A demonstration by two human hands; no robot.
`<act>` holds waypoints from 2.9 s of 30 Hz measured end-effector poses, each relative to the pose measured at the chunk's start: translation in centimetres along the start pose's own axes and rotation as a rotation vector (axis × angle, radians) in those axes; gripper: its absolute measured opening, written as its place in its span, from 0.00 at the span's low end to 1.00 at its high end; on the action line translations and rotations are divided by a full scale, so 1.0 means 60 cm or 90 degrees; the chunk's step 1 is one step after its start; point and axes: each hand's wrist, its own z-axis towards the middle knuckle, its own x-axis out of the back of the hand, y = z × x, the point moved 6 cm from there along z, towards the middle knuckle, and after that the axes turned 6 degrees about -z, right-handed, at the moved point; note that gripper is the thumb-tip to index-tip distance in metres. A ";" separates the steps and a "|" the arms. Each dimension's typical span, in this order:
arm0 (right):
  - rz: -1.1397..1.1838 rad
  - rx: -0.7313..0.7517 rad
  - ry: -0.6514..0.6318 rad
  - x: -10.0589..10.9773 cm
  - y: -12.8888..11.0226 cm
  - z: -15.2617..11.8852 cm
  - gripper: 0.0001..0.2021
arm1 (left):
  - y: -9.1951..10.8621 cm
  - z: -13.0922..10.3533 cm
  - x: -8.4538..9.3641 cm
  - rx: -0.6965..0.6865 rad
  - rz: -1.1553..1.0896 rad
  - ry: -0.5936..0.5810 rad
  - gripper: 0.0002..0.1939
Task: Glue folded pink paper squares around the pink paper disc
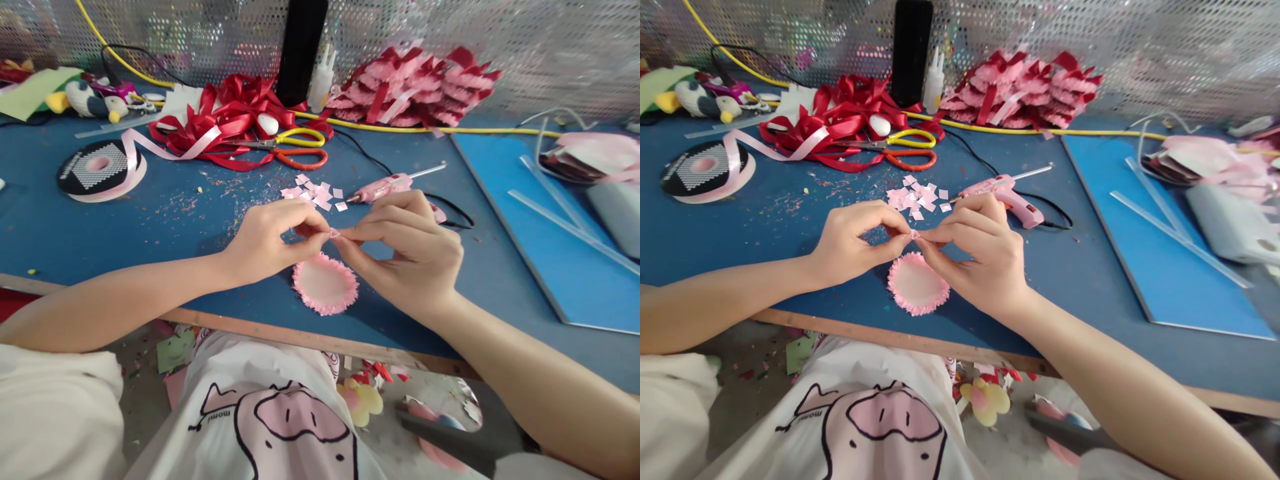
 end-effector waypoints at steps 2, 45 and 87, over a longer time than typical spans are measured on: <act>-0.005 0.015 0.002 0.000 -0.001 -0.001 0.05 | 0.003 -0.001 -0.001 -0.027 0.018 -0.001 0.06; -0.030 0.108 -0.034 -0.008 -0.005 -0.008 0.06 | -0.056 -0.015 -0.035 0.464 -0.396 -0.176 0.05; -0.218 0.167 0.001 -0.010 -0.003 -0.005 0.02 | -0.076 -0.019 -0.042 0.560 -0.540 -0.085 0.16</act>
